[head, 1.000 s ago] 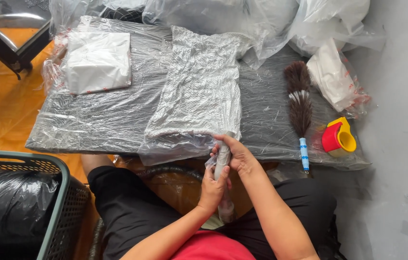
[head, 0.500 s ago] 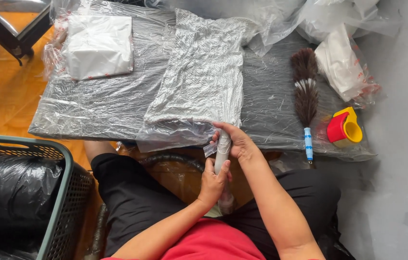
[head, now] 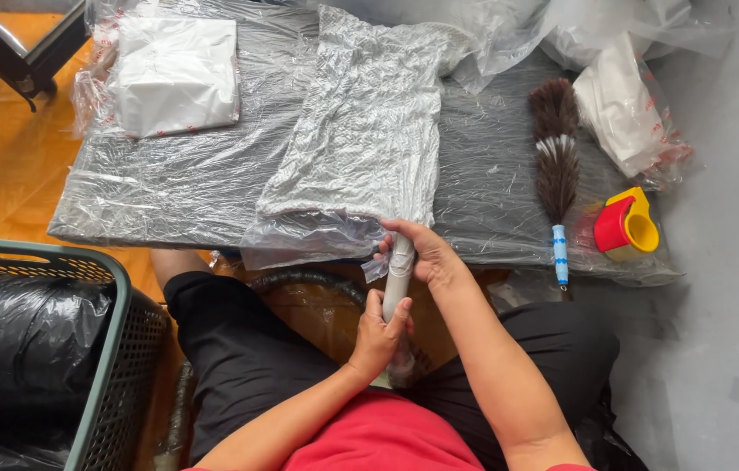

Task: Rolling a foam cushion, securing it with tape, and placing it into a black plastic bag.

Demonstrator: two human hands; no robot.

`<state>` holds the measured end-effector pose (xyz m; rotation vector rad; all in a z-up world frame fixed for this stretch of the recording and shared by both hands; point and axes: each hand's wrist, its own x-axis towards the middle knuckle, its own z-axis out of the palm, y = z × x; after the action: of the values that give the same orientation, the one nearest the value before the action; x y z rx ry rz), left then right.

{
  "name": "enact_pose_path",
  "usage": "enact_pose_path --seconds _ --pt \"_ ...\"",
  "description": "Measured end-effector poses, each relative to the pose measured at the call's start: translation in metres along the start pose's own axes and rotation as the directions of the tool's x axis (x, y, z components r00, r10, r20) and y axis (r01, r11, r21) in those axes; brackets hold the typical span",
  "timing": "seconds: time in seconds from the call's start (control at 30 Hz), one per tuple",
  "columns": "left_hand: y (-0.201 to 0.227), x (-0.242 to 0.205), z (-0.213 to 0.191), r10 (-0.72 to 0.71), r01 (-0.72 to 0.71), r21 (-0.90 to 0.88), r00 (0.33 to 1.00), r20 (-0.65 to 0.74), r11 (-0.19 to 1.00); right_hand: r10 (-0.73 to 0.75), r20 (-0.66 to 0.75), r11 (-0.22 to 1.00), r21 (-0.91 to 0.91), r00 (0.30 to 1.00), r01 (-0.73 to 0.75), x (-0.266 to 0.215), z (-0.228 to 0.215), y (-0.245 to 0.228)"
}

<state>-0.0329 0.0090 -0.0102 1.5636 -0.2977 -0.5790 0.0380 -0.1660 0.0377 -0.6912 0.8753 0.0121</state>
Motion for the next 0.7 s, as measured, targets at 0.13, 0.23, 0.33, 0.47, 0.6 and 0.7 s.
enact_pose_path --seconds 0.13,0.23,0.33,0.47,0.6,0.7 --pt "0.002 -0.005 -0.001 -0.002 0.002 0.023 1.0 0.004 1.0 0.008 -0.005 1.0 -0.006 1.0 -0.008 0.005 -0.001 0.001" --pt "0.003 -0.008 -0.005 -0.001 0.0 0.047 1.0 0.018 0.999 0.03 0.014 1.0 0.005 0.999 -0.03 0.018 -0.009 0.001" --pt "0.005 -0.012 -0.006 -0.012 0.01 0.054 0.999 0.032 0.998 0.037 0.021 0.999 0.005 0.999 -0.037 0.014 -0.009 0.003" --pt "0.005 -0.016 -0.006 -0.009 0.006 0.068 0.999 0.047 0.998 0.05 0.026 0.999 0.008 0.998 -0.05 0.011 -0.007 -0.002" --pt "0.0 -0.025 -0.008 -0.034 0.019 0.144 0.994 0.107 0.989 0.031 0.049 0.999 -0.014 0.998 -0.03 0.022 -0.02 -0.011" --pt "0.001 -0.035 -0.013 -0.017 0.0 0.11 0.988 0.154 0.994 -0.016 0.185 1.0 -0.009 0.983 0.018 0.017 -0.033 -0.009"
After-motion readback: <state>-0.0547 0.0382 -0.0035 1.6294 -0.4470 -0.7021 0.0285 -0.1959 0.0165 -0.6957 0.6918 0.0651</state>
